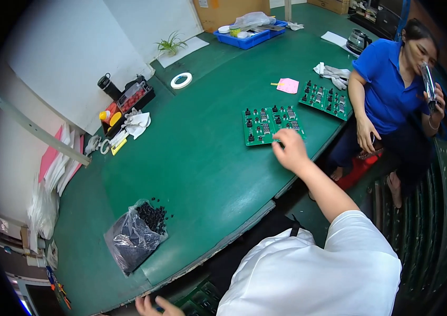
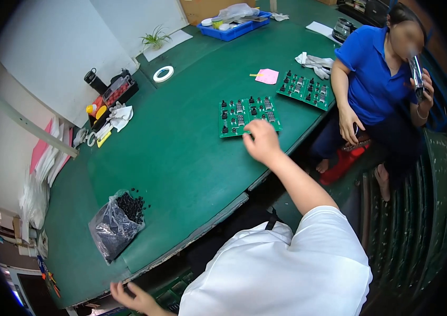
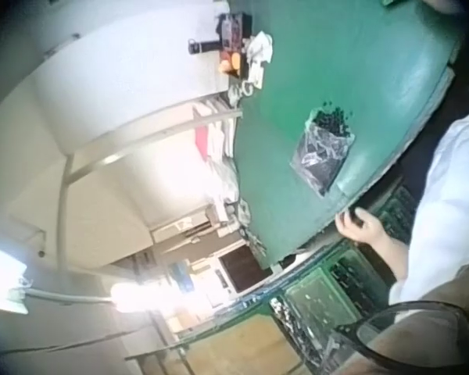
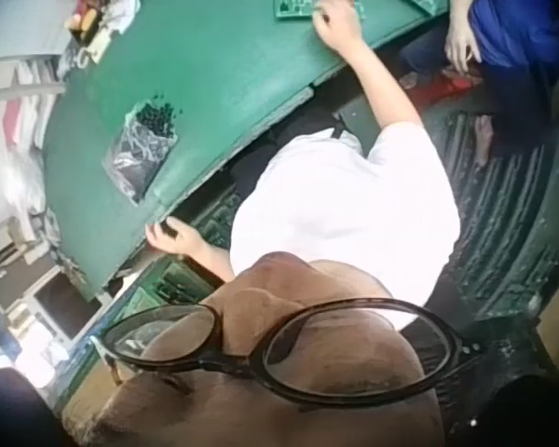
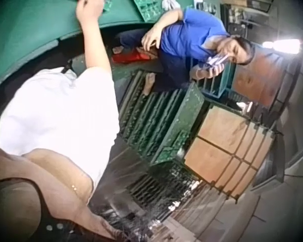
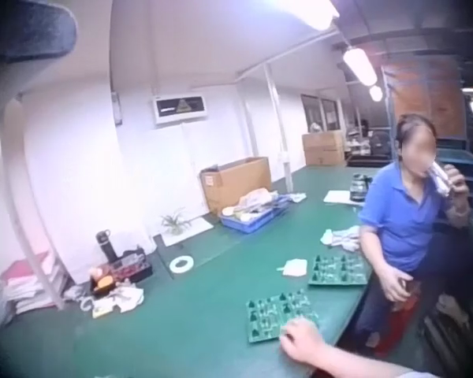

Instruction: The person attaches small black caps onto circuit boards by hand, then places the assembled circuit boards onto a rack.

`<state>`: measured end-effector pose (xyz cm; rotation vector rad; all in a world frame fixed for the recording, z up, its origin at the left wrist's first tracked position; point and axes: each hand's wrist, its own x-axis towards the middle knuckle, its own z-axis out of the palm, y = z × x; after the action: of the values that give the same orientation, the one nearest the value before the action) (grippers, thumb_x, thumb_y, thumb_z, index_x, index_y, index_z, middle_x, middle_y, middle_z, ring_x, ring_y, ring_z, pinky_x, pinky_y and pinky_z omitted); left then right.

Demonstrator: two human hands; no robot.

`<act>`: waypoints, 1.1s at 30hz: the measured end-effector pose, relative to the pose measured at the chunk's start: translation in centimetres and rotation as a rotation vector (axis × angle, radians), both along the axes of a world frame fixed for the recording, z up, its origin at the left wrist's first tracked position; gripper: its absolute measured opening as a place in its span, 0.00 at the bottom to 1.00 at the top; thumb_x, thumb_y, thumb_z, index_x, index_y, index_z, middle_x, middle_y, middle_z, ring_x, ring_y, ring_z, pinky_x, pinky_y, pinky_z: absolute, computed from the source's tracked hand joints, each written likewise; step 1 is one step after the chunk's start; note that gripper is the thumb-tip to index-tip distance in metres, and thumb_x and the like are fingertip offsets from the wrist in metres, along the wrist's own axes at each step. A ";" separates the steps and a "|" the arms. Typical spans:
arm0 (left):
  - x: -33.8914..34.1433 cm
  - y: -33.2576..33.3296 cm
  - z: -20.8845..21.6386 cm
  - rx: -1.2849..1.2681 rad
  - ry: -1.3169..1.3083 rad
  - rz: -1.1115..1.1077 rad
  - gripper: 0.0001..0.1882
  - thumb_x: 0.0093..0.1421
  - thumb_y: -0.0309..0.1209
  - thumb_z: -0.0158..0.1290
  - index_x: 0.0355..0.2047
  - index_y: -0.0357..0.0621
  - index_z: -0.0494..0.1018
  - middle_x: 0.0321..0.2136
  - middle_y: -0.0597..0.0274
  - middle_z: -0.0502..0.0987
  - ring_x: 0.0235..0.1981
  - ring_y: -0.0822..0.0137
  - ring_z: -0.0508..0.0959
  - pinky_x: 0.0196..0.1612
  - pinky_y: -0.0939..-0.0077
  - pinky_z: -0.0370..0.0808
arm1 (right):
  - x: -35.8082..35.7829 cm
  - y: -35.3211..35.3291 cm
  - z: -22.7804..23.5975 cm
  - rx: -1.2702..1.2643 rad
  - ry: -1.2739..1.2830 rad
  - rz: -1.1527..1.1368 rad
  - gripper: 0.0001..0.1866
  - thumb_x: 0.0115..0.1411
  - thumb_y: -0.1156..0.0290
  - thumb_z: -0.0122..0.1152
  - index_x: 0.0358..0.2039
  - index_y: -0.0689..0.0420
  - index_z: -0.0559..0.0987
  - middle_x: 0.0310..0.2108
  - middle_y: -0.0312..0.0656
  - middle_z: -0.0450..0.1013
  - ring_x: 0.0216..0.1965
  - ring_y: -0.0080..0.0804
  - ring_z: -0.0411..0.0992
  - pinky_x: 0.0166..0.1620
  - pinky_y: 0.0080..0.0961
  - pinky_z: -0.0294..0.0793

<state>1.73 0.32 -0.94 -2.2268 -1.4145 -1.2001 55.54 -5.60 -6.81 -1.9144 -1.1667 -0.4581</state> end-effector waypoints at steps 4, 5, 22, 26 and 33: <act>6.0 1.5 -1.5 -0.301 -0.081 -0.307 0.12 0.56 0.26 0.52 0.38 0.32 0.69 0.47 0.42 0.69 0.48 0.47 0.70 0.53 0.57 0.64 | 3.3 -0.7 -0.7 -0.153 -0.023 -0.277 0.08 0.50 0.68 0.60 0.29 0.57 0.77 0.31 0.42 0.71 0.39 0.42 0.68 0.45 0.39 0.65; 7.1 1.6 -1.8 -0.316 -0.087 -0.363 0.12 0.53 0.25 0.53 0.38 0.32 0.69 0.46 0.40 0.69 0.45 0.45 0.71 0.49 0.56 0.67 | 3.7 -0.7 -1.2 -0.190 -0.024 -0.293 0.07 0.49 0.67 0.60 0.27 0.57 0.77 0.30 0.41 0.71 0.38 0.41 0.68 0.45 0.39 0.65; 5.5 4.3 -7.3 -0.565 -0.340 -0.328 0.04 0.54 0.22 0.53 0.30 0.34 0.73 0.32 0.50 0.76 0.34 0.54 0.77 0.41 0.68 0.73 | -0.4 2.6 -2.8 0.054 -0.121 0.011 0.05 0.49 0.73 0.57 0.22 0.57 0.70 0.24 0.41 0.67 0.32 0.41 0.67 0.41 0.37 0.62; 8.5 8.6 -5.9 -0.547 -0.262 -0.357 0.03 0.55 0.23 0.53 0.29 0.37 0.73 0.27 0.53 0.75 0.29 0.57 0.77 0.35 0.69 0.73 | -7.1 3.1 -1.4 0.053 -0.099 0.305 0.05 0.47 0.74 0.58 0.21 0.55 0.70 0.24 0.41 0.67 0.32 0.42 0.66 0.41 0.38 0.61; 13.8 15.6 -8.0 -0.516 0.013 -0.266 0.07 0.54 0.30 0.53 0.32 0.41 0.74 0.29 0.52 0.75 0.30 0.51 0.77 0.32 0.61 0.74 | -14.1 2.6 -2.0 -0.082 -0.083 0.606 0.06 0.44 0.72 0.62 0.23 0.55 0.74 0.25 0.39 0.68 0.33 0.40 0.67 0.45 0.39 0.62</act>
<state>15.48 15.92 -8.97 -2.8369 -1.6041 -0.9648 41.46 -2.95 -8.84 -1.5096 -1.7554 -0.1591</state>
